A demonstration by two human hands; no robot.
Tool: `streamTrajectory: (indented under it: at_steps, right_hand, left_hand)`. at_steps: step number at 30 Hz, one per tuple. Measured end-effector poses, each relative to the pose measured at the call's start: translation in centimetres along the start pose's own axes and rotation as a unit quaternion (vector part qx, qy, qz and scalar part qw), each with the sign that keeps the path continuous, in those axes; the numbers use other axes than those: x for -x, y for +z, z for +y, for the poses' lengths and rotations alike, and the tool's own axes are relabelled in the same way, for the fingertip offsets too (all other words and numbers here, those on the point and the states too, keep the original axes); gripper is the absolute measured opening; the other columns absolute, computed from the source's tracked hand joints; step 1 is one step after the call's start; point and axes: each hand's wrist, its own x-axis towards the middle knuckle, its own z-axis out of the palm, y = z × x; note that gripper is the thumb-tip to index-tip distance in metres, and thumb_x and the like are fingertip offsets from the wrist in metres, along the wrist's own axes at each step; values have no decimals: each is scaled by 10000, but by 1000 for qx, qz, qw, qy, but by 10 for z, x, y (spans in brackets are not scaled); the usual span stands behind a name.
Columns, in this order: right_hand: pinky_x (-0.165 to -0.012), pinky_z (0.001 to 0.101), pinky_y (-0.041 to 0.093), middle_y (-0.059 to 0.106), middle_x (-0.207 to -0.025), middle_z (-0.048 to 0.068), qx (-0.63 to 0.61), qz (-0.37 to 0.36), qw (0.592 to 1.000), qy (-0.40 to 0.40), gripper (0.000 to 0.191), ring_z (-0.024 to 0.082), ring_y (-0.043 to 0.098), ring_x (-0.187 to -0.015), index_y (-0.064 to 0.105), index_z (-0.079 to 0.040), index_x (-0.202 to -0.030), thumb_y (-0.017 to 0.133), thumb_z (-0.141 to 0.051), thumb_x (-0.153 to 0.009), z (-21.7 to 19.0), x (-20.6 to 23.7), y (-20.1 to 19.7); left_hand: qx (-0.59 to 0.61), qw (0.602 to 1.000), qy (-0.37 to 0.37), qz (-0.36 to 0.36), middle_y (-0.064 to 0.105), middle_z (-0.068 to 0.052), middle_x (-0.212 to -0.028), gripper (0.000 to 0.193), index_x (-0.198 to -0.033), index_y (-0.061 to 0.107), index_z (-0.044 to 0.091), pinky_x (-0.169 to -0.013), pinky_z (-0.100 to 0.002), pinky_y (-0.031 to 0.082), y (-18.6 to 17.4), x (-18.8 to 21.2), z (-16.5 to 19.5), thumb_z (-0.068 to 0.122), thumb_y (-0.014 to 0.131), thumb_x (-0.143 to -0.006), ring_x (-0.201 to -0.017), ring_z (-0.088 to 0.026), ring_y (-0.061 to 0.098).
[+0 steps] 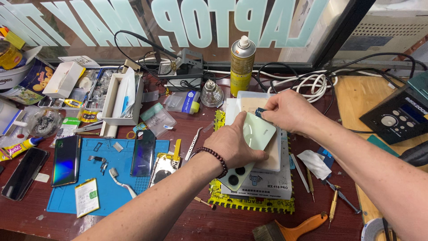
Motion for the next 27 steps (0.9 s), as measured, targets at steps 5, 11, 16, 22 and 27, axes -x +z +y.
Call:
streamTrajectory:
  at_steps: [5, 11, 16, 22, 27]
  right_hand:
    - [-616, 353, 558, 760, -704, 100, 2, -38, 999, -8, 165, 159, 680, -628, 800, -12, -850, 770, -165, -795, -2, -6, -8]
    - [-653, 339, 568, 770, -718, 99, 44, -15, 998, -40, 174, 161, 708, -642, 787, -24, -863, 756, -182, -798, 0, -2, -5]
    - [-660, 345, 562, 752, -718, 104, 57, 29, 993, -100, 195, 180, 705, -639, 775, -35, -869, 737, -217, -808, 9, 3, -1]
    - [-652, 344, 560, 743, -712, 85, -4, 62, 996, -64, 193, 174, 696, -649, 765, -31, -873, 731, -215, -824, 12, 11, 6]
    - [-623, 359, 558, 729, -740, 90, -140, 110, 984, -4, 166, 190, 698, -640, 729, -33, -907, 690, -192, -880, 9, 25, 6]
  left_hand:
    - [6, 1000, 7, 1, 704, -213, -1191, 1325, -1620, 171, 92, -931, -410, 579, 0, -1, 0, 596, 836, -591, -1083, -324, 714]
    - [8, 1000, 0, 2, 708, -214, -1197, 1308, -1619, 186, 88, -939, -407, 579, 0, -1, 0, 591, 833, -600, -1087, -322, 719]
    - [9, 1000, 12, 7, 711, -211, -1184, 1316, -1620, 182, 90, -937, -408, 580, 0, -1, 0, 590, 835, -591, -1083, -324, 719]
    - [-2, 1000, -5, 0, 710, -208, -1188, 1300, -1627, 168, 110, -929, -424, 586, 0, 0, 2, 598, 824, -616, -1075, -330, 721]
    - [0, 1000, -19, -1, 708, -210, -1190, 1303, -1639, 151, 128, -921, -435, 589, -1, 3, 3, 590, 822, -622, -1076, -337, 718]
